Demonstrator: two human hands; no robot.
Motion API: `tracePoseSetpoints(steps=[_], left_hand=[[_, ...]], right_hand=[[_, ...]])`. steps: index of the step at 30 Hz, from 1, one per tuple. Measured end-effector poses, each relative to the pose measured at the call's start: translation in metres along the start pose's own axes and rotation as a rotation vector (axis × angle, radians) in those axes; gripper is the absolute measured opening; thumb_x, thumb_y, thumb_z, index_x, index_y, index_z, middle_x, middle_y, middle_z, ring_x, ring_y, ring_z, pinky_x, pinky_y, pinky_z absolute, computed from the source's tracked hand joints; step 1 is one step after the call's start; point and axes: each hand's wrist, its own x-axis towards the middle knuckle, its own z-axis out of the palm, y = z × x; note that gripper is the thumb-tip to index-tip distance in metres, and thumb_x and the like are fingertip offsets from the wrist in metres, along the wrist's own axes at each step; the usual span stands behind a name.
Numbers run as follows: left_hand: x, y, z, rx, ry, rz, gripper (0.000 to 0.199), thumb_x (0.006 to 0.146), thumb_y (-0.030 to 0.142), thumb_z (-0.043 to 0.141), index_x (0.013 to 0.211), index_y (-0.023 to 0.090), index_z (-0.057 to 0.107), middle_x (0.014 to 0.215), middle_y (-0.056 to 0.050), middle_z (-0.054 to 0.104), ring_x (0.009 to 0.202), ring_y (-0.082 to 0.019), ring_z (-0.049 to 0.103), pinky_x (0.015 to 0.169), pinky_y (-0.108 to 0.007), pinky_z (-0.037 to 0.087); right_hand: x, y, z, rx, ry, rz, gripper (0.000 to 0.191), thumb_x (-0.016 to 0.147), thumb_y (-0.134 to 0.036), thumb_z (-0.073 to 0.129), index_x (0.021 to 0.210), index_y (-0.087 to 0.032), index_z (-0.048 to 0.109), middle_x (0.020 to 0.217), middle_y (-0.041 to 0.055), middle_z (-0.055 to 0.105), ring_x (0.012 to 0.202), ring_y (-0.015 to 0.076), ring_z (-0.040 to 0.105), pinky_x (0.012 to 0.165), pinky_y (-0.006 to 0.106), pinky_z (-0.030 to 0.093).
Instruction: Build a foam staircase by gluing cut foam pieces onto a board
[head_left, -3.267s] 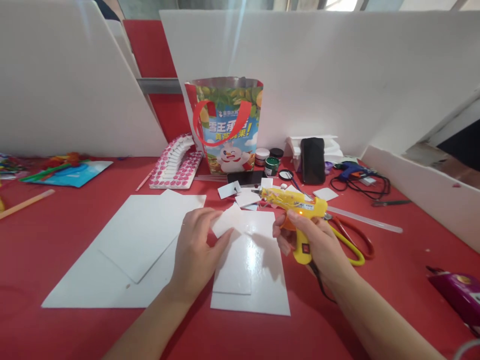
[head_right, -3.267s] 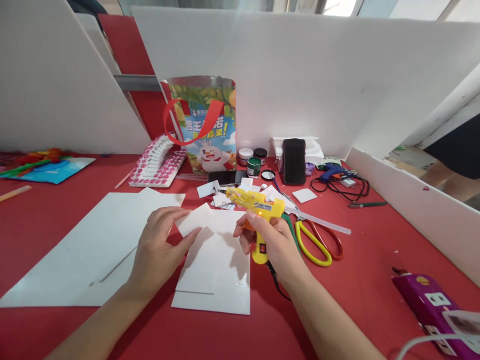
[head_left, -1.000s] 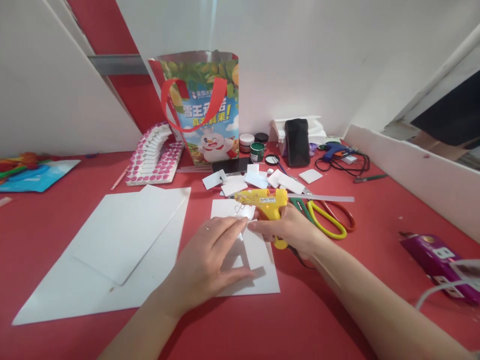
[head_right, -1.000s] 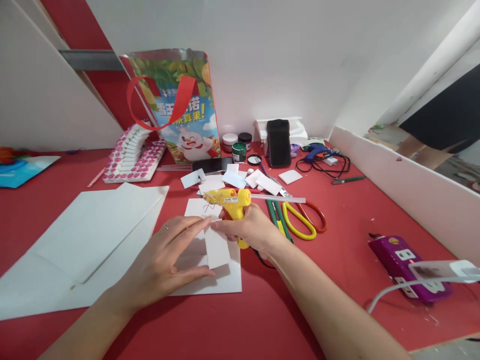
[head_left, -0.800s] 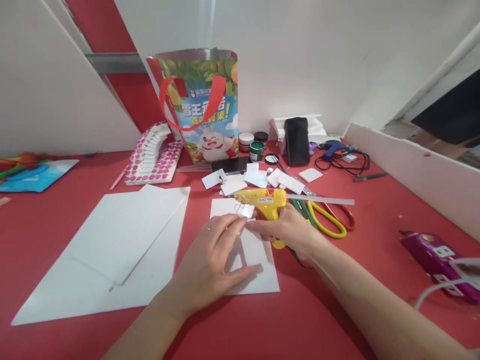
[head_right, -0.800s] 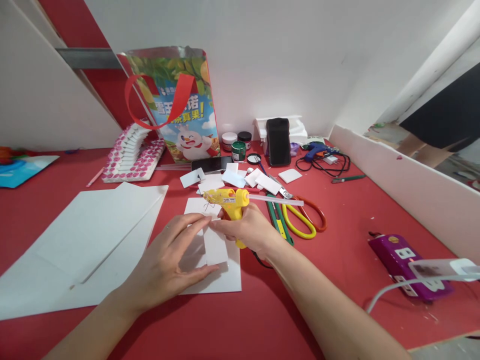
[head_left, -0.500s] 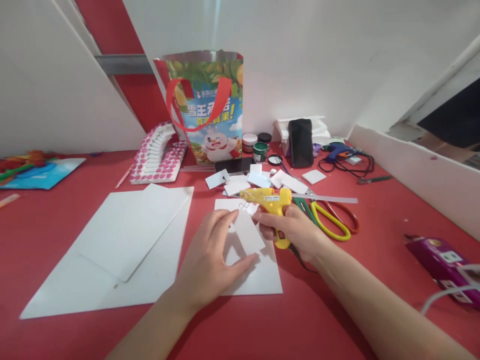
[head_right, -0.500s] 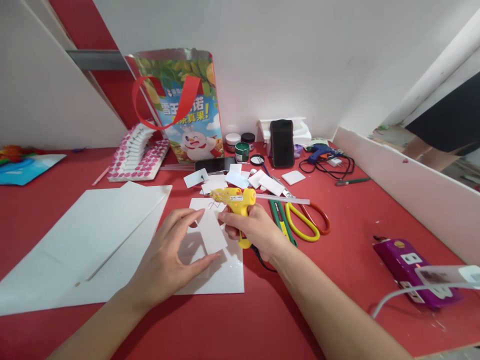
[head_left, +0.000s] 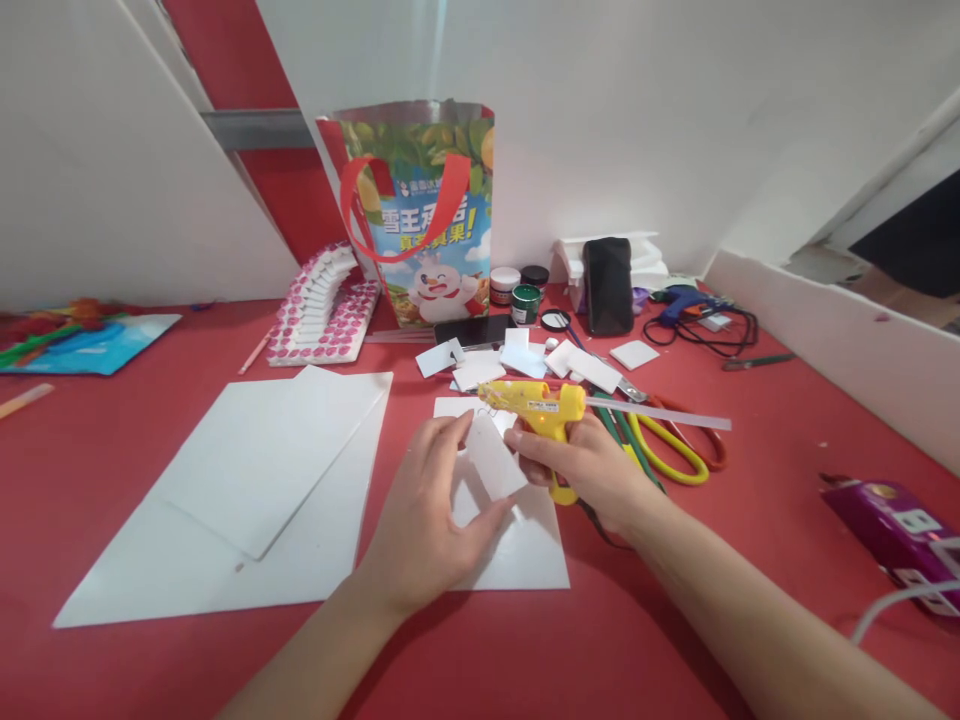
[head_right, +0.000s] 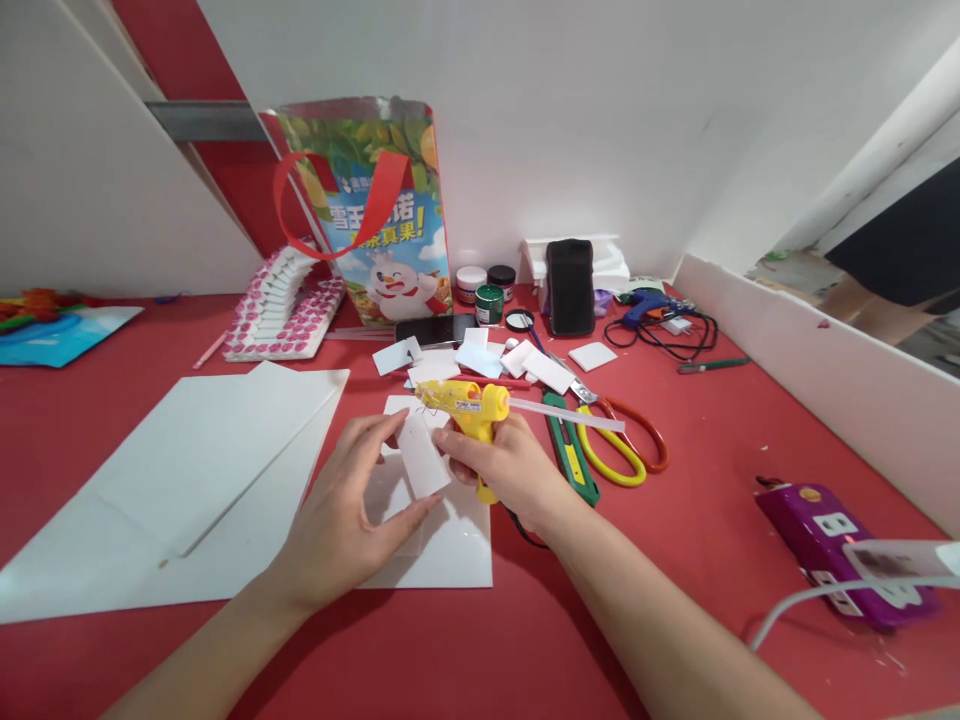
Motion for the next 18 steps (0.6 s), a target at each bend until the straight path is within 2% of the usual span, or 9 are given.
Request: tracePoseSetpoints(steps=[2, 4, 7, 9, 11, 14, 18], left_hand=[[0.003, 0.003, -0.006, -0.245, -0.008, -0.149, 0.067, 0.079, 0.039, 0.079, 0.138, 0.021, 0.053, 0.131, -0.014, 0.055, 0.118, -0.031, 0.054, 0.099, -0.044, 0.044], [0.008, 0.003, -0.013, -0.64, -0.034, -0.343, 0.057, 0.077, 0.04, 0.08, 0.127, 0.02, 0.062, 0.123, -0.013, 0.061, 0.112, -0.03, 0.057, 0.092, -0.039, 0.049], [0.016, -0.001, -0.023, -1.235, -0.018, -0.567, 0.038, 0.073, 0.034, 0.08, 0.103, 0.012, 0.072, 0.115, -0.015, 0.066, 0.109, -0.028, 0.061, 0.086, -0.033, 0.053], [0.019, -0.005, -0.026, -1.477, -0.001, -0.662, 0.036, 0.071, 0.029, 0.078, 0.1, 0.008, 0.072, 0.111, -0.017, 0.068, 0.104, -0.026, 0.064, 0.084, -0.031, 0.055], [0.021, -0.008, -0.027, -1.616, -0.022, -0.73, 0.041, 0.073, 0.027, 0.075, 0.106, 0.003, 0.07, 0.108, -0.018, 0.069, 0.099, -0.025, 0.067, 0.084, -0.031, 0.057], [0.02, -0.009, -0.024, -1.735, -0.057, -0.785, 0.047, 0.077, 0.028, 0.068, 0.113, -0.002, 0.066, 0.108, -0.022, 0.07, 0.101, -0.027, 0.068, 0.09, -0.032, 0.058], [0.019, -0.009, -0.021, -1.788, -0.083, -0.759, 0.048, 0.075, 0.029, 0.067, 0.114, 0.0, 0.066, 0.108, -0.023, 0.071, 0.108, -0.029, 0.069, 0.104, -0.037, 0.053]], right_hand=[[0.0, 0.001, -0.002, 0.011, 0.035, -0.014, 0.034, 0.08, -0.047, 0.075, 0.075, -0.015, 0.063, 0.057, -0.0039, 0.052, 0.052, 0.0086, 0.043, 0.053, 0.026, 0.032], [-0.001, -0.001, -0.006, 0.026, 0.083, -0.039, 0.035, 0.081, -0.049, 0.074, 0.079, -0.015, 0.065, 0.06, -0.0024, 0.054, 0.053, 0.0094, 0.045, 0.052, 0.026, 0.033], [-0.004, -0.006, -0.011, -0.018, 0.125, -0.099, 0.037, 0.083, -0.05, 0.073, 0.075, -0.015, 0.065, 0.064, -0.0005, 0.058, 0.055, 0.0094, 0.047, 0.053, 0.025, 0.036], [-0.007, -0.01, -0.013, -0.081, 0.101, -0.133, 0.038, 0.088, -0.05, 0.069, 0.073, -0.015, 0.066, 0.067, 0.0011, 0.061, 0.058, 0.0096, 0.05, 0.057, 0.025, 0.039], [-0.01, -0.011, -0.013, -0.114, 0.034, -0.155, 0.039, 0.091, -0.05, 0.065, 0.072, -0.016, 0.067, 0.07, 0.0023, 0.065, 0.06, 0.0104, 0.054, 0.061, 0.026, 0.041], [-0.014, -0.009, -0.011, -0.114, -0.07, -0.164, 0.036, 0.092, -0.05, 0.064, 0.075, -0.018, 0.066, 0.072, 0.0019, 0.066, 0.064, 0.0124, 0.058, 0.062, 0.027, 0.044], [-0.017, -0.006, -0.007, -0.153, -0.129, -0.157, 0.04, 0.092, -0.052, 0.063, 0.071, -0.019, 0.064, 0.067, 0.0012, 0.063, 0.063, 0.0136, 0.058, 0.061, 0.028, 0.044]])
